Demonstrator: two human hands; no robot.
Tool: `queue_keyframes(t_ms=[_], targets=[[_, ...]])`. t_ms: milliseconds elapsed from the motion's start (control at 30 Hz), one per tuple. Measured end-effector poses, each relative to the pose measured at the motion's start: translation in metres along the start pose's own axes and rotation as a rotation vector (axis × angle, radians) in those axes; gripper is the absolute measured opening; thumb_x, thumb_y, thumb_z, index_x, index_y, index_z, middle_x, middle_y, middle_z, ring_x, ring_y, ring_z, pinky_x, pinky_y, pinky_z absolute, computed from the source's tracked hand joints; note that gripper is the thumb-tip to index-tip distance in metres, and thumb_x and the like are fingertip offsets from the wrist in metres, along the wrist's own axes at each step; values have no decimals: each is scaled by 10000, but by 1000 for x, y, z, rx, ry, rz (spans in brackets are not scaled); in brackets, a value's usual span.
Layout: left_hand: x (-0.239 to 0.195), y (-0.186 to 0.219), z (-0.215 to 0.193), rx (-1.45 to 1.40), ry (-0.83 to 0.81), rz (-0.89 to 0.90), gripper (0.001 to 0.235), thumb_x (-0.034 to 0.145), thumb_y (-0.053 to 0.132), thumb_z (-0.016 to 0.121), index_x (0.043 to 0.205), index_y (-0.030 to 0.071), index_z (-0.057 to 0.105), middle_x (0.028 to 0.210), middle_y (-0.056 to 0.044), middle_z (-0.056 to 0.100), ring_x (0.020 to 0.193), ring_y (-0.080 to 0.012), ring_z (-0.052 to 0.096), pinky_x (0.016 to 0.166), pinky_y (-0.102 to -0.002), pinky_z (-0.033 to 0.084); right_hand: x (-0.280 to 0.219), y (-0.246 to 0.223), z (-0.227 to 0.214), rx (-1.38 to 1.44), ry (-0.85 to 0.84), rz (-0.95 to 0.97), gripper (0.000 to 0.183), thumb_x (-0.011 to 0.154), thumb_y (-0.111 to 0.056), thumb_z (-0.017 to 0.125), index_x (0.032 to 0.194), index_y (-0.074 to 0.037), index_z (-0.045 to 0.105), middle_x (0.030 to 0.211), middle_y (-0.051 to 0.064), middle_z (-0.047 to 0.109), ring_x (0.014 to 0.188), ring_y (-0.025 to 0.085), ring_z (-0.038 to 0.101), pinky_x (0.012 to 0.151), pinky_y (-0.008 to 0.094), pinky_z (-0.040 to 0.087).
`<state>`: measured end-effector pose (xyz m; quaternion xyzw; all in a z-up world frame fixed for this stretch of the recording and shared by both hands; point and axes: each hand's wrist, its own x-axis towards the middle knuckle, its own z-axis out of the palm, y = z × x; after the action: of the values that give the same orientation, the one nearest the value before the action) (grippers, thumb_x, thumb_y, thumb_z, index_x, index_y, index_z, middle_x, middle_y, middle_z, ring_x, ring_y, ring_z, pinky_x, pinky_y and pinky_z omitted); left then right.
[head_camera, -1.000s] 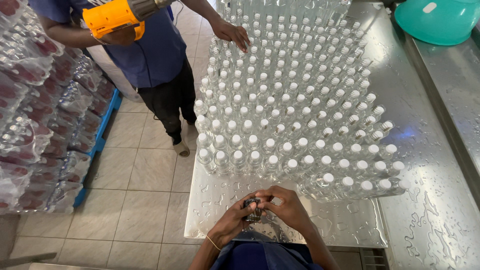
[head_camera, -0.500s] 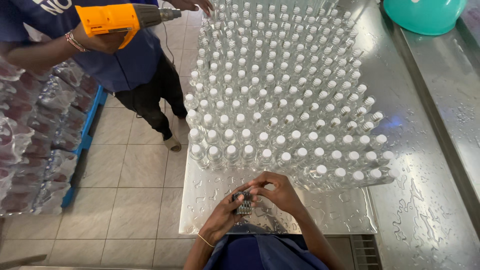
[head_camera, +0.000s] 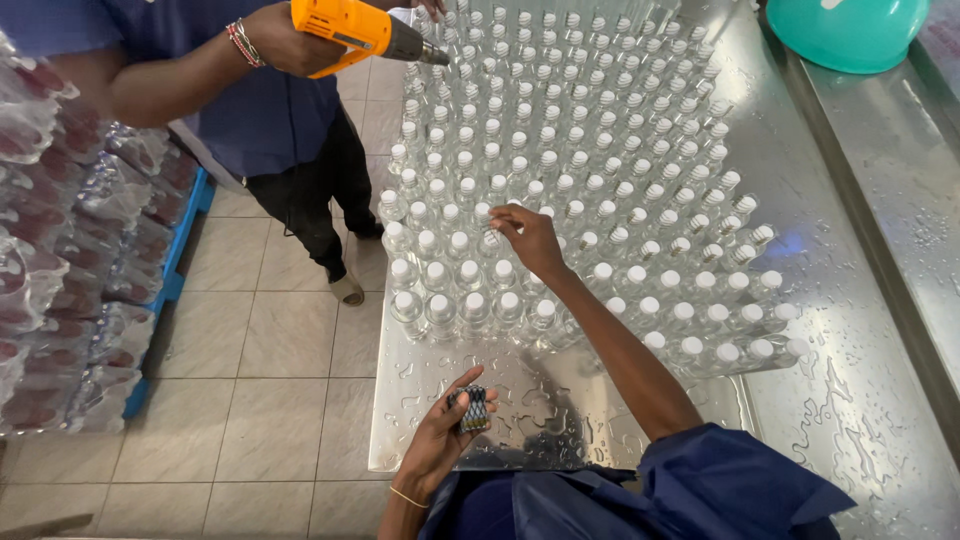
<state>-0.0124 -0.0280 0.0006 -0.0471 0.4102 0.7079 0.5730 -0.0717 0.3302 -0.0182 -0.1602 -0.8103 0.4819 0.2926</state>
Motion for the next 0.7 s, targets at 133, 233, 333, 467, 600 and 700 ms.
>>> queue_keyframes(t_ms=[133,233,333,467,600,700], targets=[[-5,3,-10,-45,22,14,680,981,215,688,1630,63,555,1329,-249,752,1109,-285,723,929,-376,595,15,34,18,-196,-45,-137,233,1076,-249,716,1239,-113,812,1093,35,853,929,199,809,821,345,638],[-6,7,-13,-28,40,13,720,943,264,719,1627,92,574,1336,-230,749,1091,-260,731,894,-356,598,15,48,20,-300,-57,-176,242,1092,-215,694,1269,-103,814,1137,43,850,891,194,798,733,352,610],[-5,9,-14,-10,43,10,708,955,267,712,1631,108,576,1325,-209,762,1102,-245,727,913,-345,577,12,46,14,-344,-115,-123,241,1111,-261,657,1260,-138,801,1079,20,850,857,206,774,711,365,555],[-4,11,-10,9,33,12,709,956,274,708,1630,98,575,1318,-222,756,1091,-237,725,883,-341,589,12,41,9,-280,-115,-123,207,1131,-232,624,1267,-123,736,1070,34,828,868,181,765,696,331,534],[1,9,-11,-1,-3,22,706,977,241,697,1644,67,546,1290,-235,750,1082,-249,723,869,-353,610,15,40,18,-187,-104,-140,198,1126,-194,629,1272,-75,690,1132,112,823,1038,259,816,860,361,658],[2,8,-12,-8,-13,26,690,984,231,692,1639,62,551,1288,-237,754,1072,-243,721,852,-347,610,12,47,24,-222,-112,-152,204,1136,-201,614,1283,-73,674,1125,109,807,984,243,798,785,354,616]])
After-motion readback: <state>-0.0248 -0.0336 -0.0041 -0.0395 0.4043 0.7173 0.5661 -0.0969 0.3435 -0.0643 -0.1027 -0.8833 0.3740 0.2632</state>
